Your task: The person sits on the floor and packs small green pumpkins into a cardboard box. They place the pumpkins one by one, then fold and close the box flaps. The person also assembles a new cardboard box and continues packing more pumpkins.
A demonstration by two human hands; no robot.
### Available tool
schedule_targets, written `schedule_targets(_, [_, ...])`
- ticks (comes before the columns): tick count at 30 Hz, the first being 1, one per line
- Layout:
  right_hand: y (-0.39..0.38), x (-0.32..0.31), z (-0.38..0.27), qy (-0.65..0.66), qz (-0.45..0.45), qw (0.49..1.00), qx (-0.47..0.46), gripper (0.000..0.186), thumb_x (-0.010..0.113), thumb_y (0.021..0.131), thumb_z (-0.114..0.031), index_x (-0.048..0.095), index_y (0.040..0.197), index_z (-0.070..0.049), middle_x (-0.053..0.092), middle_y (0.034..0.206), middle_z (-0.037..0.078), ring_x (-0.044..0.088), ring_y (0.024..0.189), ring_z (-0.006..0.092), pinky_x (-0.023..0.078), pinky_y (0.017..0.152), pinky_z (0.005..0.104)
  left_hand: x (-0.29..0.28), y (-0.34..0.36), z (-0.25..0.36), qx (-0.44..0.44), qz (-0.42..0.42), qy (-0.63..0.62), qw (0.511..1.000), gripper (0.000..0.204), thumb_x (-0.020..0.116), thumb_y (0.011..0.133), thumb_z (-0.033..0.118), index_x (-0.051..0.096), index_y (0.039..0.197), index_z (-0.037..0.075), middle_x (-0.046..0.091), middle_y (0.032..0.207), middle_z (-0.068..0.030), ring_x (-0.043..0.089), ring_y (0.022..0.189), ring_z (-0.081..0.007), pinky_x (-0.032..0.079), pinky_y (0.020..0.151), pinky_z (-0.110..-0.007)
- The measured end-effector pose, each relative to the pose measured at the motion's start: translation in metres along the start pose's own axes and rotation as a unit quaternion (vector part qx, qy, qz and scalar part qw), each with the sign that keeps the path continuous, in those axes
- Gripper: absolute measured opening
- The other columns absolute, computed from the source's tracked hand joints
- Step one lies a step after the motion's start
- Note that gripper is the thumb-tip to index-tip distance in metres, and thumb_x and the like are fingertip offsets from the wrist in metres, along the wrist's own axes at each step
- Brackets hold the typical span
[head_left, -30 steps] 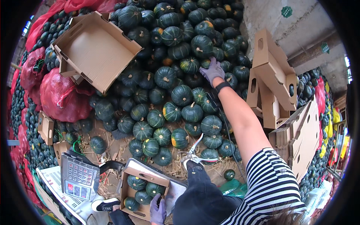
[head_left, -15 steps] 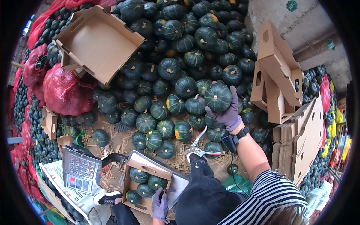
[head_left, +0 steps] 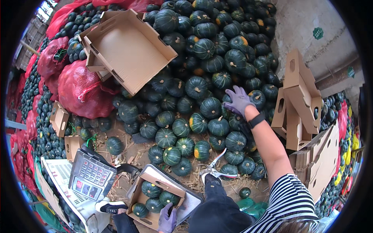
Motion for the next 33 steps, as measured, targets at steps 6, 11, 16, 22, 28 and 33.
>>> schedule_targets(6, [0.057,-0.033,-0.165,0.766,-0.184,0.615,0.019,0.077,0.064,0.095,-0.055,0.038,0.155,-0.016,0.051,0.145,0.024,0.055,0.128,0.0413,0.046,0.11,0.0462,-0.006,-0.009,0.036,0.073,0.016,0.057,0.996,0.039,0.064,0.102,0.025,0.064,0.132,0.0,0.066,0.127,-0.0176,0.062,0.118,-0.028,0.049,0.102,-0.036])
schedule_targets(11, [0.142,-0.016,-0.285,0.891,-0.122,0.437,0.012,0.034,0.059,0.1,-0.026,0.059,0.131,-0.012,0.068,0.123,0.015,0.069,0.109,0.0293,0.058,0.093,0.042,-0.013,-0.013,0.049,0.038,0.005,0.054,0.998,0.043,0.063,0.102,0.03,0.063,0.133,0.0,0.064,0.131,-0.0195,0.06,0.123,-0.0312,0.047,0.106,-0.038])
schedule_targets(16, [0.101,0.033,-0.368,0.707,0.035,0.706,-0.024,0.028,0.054,0.1,-0.018,0.053,0.127,-0.01,0.069,0.093,0.01,0.071,0.083,0.0236,0.059,0.069,0.0376,-0.014,-0.019,0.02,0.036,0.023,0.086,0.995,0.044,0.062,0.102,0.032,0.063,0.133,0.0,0.064,0.131,-0.02,0.06,0.124,-0.0319,0.046,0.106,-0.038])
schedule_targets(22, [0.041,0.058,-0.406,0.602,-0.065,0.784,-0.138,0.06,0.058,0.099,-0.043,0.044,0.147,-0.01,0.069,0.114,0.03,0.067,0.105,0.0461,0.052,0.092,0.0519,-0.013,-0.016,0.032,0.015,0.015,0.075,0.997,0.042,0.063,0.101,0.031,0.064,0.131,0.001,0.064,0.13,-0.0203,0.061,0.121,-0.0338,0.047,0.105,-0.039])
schedule_targets(28, [0.024,-0.061,-0.321,0.432,0.276,0.789,-0.339,0.024,0.075,0.081,-0.033,0.071,0.087,-0.01,0.065,0.083,0.012,0.064,0.082,0.036,0.053,0.079,0.0443,-0.008,-0.018,0.024,0.029,0.048,0.059,0.997,0.037,0.066,0.1,0.029,0.065,0.128,0.004,0.065,0.122,-0.0206,0.063,0.114,-0.0355,0.05,0.1,-0.041])
schedule_targets(33, [0.147,-0.089,-0.127,0.183,0.391,0.889,0.151,0.092,0.071,0.083,-0.057,0.03,0.16,-0.027,0.022,0.163,0.025,0.02,0.151,0.0454,0.02,0.123,0.0562,-0.01,-0.017,0.031,0.051,0.05,0.075,0.995,0.037,0.067,0.099,0.029,0.065,0.127,0.005,0.065,0.122,-0.0193,0.065,0.112,-0.0334,0.053,0.096,-0.04])
Point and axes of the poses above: each hand's wrist, its own y-axis towards the middle knuckle, its own x-axis out of the palm, z = x × y, the point moved 6 cm from there along y, towards the middle knuckle
